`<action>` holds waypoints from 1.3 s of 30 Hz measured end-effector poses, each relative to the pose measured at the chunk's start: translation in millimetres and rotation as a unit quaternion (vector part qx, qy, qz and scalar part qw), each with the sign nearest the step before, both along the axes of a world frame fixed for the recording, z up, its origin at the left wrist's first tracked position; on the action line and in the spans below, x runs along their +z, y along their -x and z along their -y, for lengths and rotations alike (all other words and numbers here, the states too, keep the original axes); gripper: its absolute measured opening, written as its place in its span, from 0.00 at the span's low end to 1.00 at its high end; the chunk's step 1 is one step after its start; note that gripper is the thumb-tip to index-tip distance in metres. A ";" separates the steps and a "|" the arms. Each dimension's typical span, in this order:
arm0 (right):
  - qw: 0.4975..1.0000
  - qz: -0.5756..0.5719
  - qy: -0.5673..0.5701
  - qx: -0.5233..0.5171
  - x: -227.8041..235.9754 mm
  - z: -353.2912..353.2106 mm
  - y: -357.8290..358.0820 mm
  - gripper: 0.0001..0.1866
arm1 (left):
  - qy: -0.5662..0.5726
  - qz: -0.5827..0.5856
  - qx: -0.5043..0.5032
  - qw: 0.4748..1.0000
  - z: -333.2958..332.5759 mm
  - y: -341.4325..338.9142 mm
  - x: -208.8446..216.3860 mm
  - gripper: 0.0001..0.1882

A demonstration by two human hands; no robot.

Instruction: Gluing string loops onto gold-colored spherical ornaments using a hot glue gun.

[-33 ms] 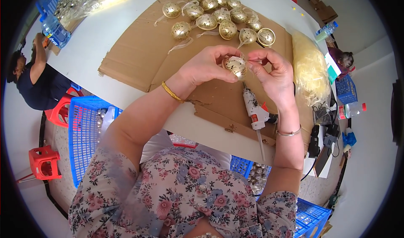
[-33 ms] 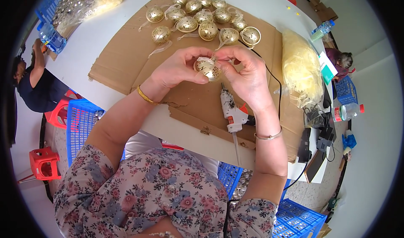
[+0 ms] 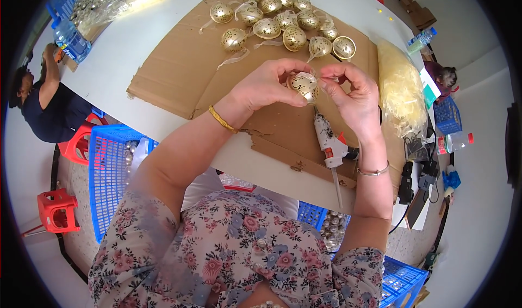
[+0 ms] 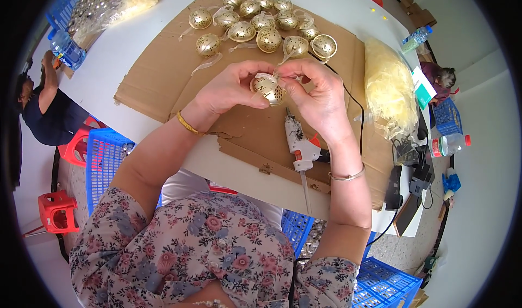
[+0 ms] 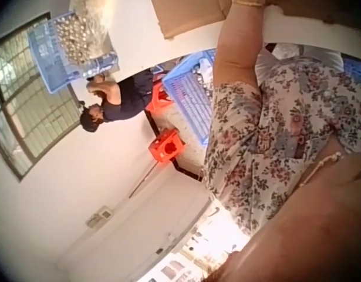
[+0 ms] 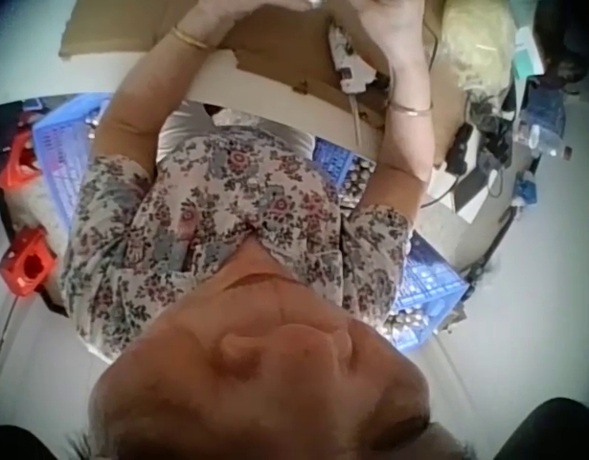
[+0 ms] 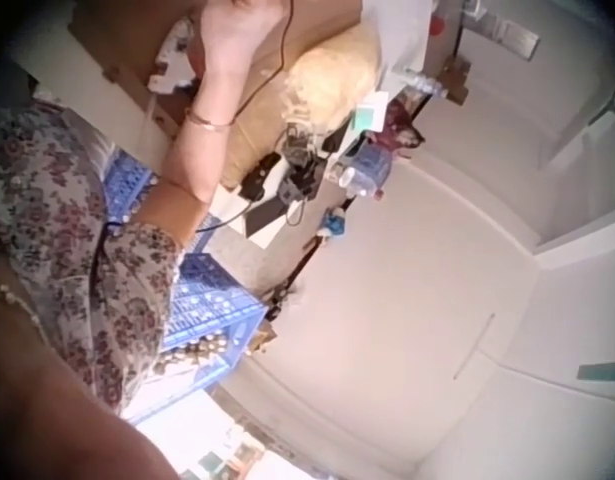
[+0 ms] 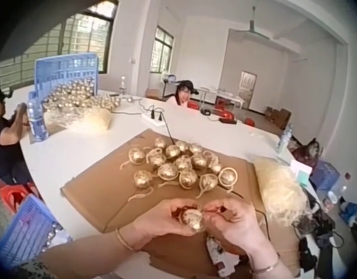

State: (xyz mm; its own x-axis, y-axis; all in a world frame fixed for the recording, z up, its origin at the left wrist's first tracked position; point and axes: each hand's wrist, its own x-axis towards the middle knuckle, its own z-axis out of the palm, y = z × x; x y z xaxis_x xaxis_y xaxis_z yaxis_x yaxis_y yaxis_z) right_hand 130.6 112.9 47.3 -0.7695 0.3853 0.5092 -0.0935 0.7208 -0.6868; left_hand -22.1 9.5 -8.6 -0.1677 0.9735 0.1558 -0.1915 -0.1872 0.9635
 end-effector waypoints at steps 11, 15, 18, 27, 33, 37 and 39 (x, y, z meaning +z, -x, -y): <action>0.999 -0.019 -0.025 -0.002 -9.0 -6.5 3.3 0.09 | 0.015 0.002 -0.002 1.000 1.9 -2.7 5.9 0.33; 0.999 -0.015 -0.033 -0.014 -8.7 -4.7 4.6 0.09 | 0.012 0.010 -0.007 1.000 2.9 -2.9 6.3 0.31; 0.999 -0.013 -0.035 -0.017 -8.4 -4.1 4.9 0.09 | 0.021 0.010 -0.001 1.000 3.4 -3.3 7.5 0.31; 0.999 -0.003 -0.040 -0.031 -7.1 -5.1 4.0 0.08 | 0.006 -0.062 0.018 0.998 1.3 -2.8 5.9 0.30; 0.998 -0.023 0.026 -0.051 -7.7 -11.2 1.0 0.09 | 0.003 -0.066 0.029 0.997 0.6 -2.9 1.7 0.30; 0.995 -0.004 -0.081 -0.056 -2.2 -9.0 -0.4 0.10 | 0.018 -0.070 0.031 0.997 0.5 -3.3 3.7 0.29; 0.994 -0.003 -0.095 -0.049 -4.1 -9.3 2.3 0.10 | 0.011 -0.058 0.044 0.997 2.1 -4.7 5.2 0.29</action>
